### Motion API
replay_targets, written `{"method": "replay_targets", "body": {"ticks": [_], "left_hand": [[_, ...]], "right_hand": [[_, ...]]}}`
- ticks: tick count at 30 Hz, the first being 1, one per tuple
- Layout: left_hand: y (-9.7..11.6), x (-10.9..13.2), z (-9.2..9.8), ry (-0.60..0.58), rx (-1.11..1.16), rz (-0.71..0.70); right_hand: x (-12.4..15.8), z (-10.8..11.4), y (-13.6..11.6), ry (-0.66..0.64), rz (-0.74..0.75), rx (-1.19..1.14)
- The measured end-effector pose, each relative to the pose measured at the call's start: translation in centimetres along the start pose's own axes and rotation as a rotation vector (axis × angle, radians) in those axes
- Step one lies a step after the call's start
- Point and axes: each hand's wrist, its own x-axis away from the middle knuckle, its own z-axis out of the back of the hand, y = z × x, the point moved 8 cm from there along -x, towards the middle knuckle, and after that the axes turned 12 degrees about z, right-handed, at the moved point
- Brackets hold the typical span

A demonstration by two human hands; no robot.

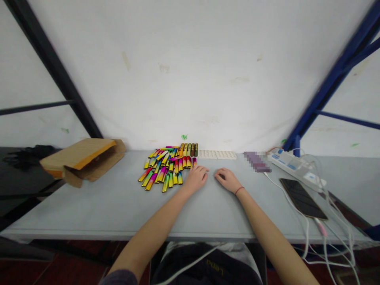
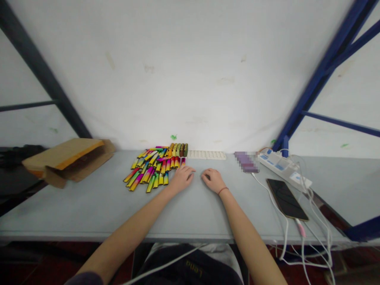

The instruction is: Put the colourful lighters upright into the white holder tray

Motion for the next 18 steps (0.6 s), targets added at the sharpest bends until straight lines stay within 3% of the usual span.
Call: {"method": "replay_targets", "body": {"ticks": [3,8,18], "left_hand": [[-0.9,-0.3,1.3,0.123,-0.144,0.114],[-1.9,-0.4,1.8,0.165,-0.298,0.264],[-0.7,0.2,1.2,0.072,-0.237,0.202]], "right_hand": [[0.2,0.3,0.9,0.035,-0.043,0.046],[0.8,0.7,2.4,0.054,-0.162,0.128],[2.0,2.7,5.2,0.063,-0.386,0.365]]}}
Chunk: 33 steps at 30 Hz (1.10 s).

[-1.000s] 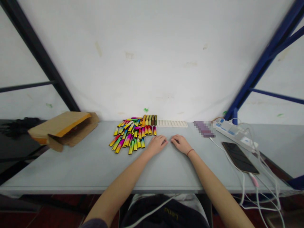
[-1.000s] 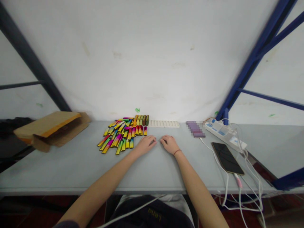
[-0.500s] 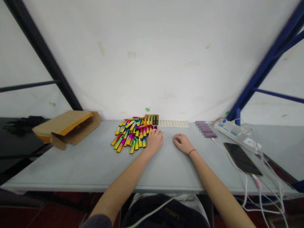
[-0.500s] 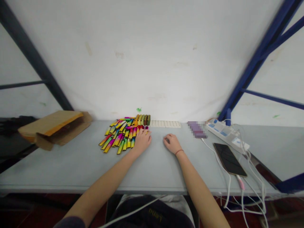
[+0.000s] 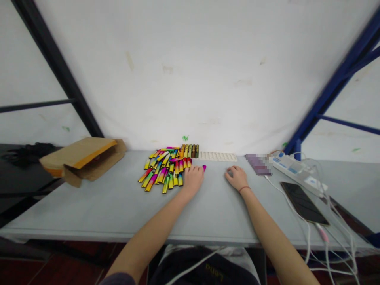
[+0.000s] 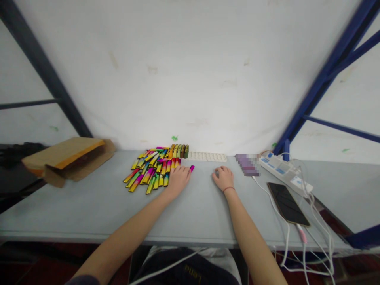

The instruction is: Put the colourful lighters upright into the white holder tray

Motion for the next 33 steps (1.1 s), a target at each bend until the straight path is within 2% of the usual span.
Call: {"method": "replay_targets", "body": {"ticks": [5,9,12,17,19,21,25,28,33], "left_hand": [[0.3,0.4,-0.4,-0.030,0.134,-0.006],[0.6,0.7,-0.5,-0.049,0.080,-0.019],[0.7,0.9,-0.4,-0.090,0.078,-0.022],[1.1,1.0,-0.7,-0.149,0.083,-0.006],[1.1,1.0,-0.8,-0.159,0.078,0.013],[1.0,0.9,-0.8,-0.175,0.081,0.027],[0.6,0.7,-0.8,-0.217,0.106,0.028],[-0.1,0.5,-0.9,-0.244,0.176,0.037],[-1.1,-0.4,-1.4,-0.250,0.456,0.051]], "right_hand": [[-2.3,-0.6,1.3,-0.033,-0.032,0.075],[-3.8,-2.0,1.9,-0.148,-0.071,0.038],[-3.8,-2.3,1.8,-0.166,-0.083,0.027],[-2.2,-1.2,1.0,-0.107,-0.062,0.058],[-1.8,-0.3,0.3,-0.056,-0.051,0.081],[-1.8,0.3,-1.3,-0.025,0.050,0.051],[-2.4,-0.8,-5.8,-0.153,0.356,-0.137],[-2.9,-1.6,-7.2,-0.195,0.388,-0.149],[-2.8,-1.9,-7.7,-0.153,0.346,-0.214]]}}
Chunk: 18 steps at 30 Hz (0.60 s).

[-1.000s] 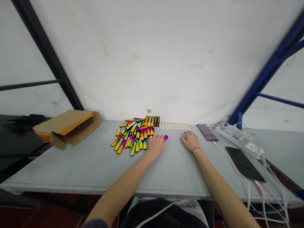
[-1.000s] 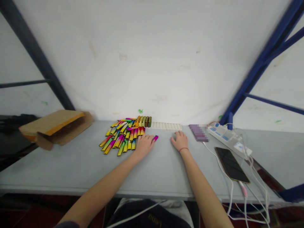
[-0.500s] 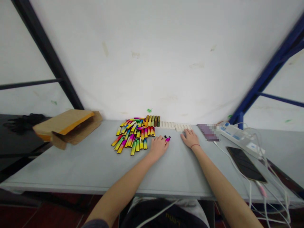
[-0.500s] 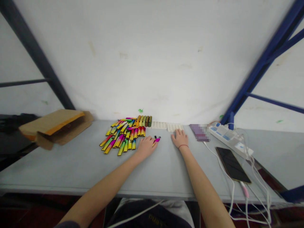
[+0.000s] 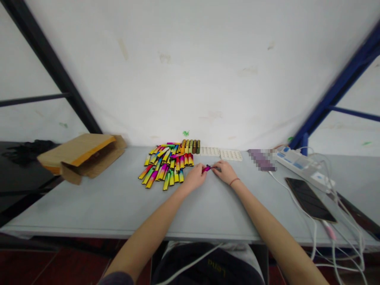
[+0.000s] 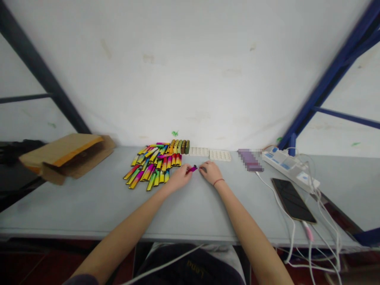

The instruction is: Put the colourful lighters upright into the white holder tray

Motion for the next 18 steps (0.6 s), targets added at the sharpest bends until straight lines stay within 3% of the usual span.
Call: {"method": "replay_targets", "body": {"ticks": [4,8,13,18], "left_hand": [[0.1,-0.3,-0.3,-0.044,0.217,-0.057],[1.0,0.1,-0.6,-0.079,0.287,-0.121],[1.1,0.2,-0.3,-0.039,0.339,-0.143],[0.8,0.0,-0.1,-0.007,0.345,-0.131]], "right_hand": [[0.9,1.1,-0.2,0.134,-0.050,-0.177],[1.8,2.5,-0.5,0.314,-0.071,-0.448],[2.6,2.6,-1.0,0.361,-0.101,-0.630],[2.6,2.7,-1.5,0.399,-0.110,-0.669]]}}
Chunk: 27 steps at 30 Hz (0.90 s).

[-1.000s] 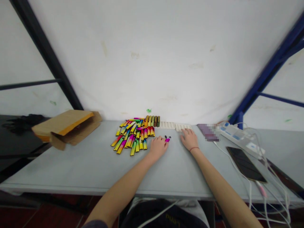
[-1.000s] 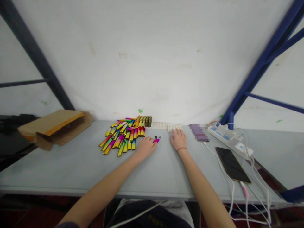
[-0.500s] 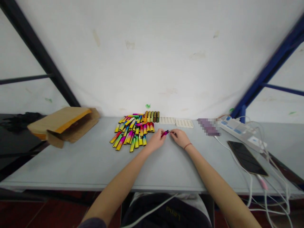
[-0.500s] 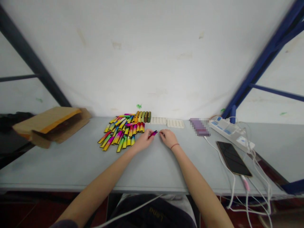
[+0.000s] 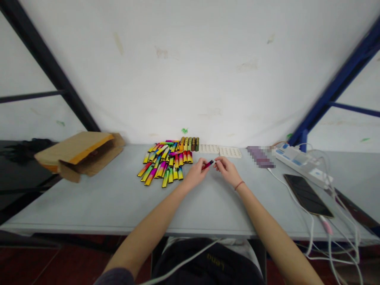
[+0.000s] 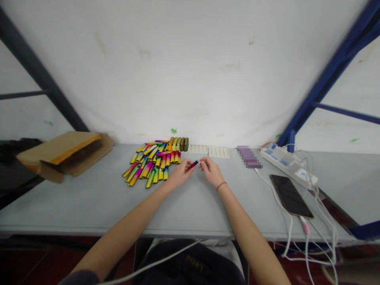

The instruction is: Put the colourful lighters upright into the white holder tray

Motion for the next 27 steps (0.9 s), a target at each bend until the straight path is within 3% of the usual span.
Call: {"method": "replay_targets", "body": {"ticks": [15,20,27], "left_hand": [[1.6,1.0,0.6,0.072,-0.173,-0.047],[2.0,1.2,0.7,0.100,-0.229,-0.124],[2.9,1.6,0.8,0.144,-0.410,-0.243]], "right_hand": [[-0.1,0.3,-0.6,0.116,-0.062,-0.039],[0.0,0.2,-0.6,0.124,-0.093,-0.143],[0.8,-0.4,0.5,0.095,-0.320,-0.455]]}}
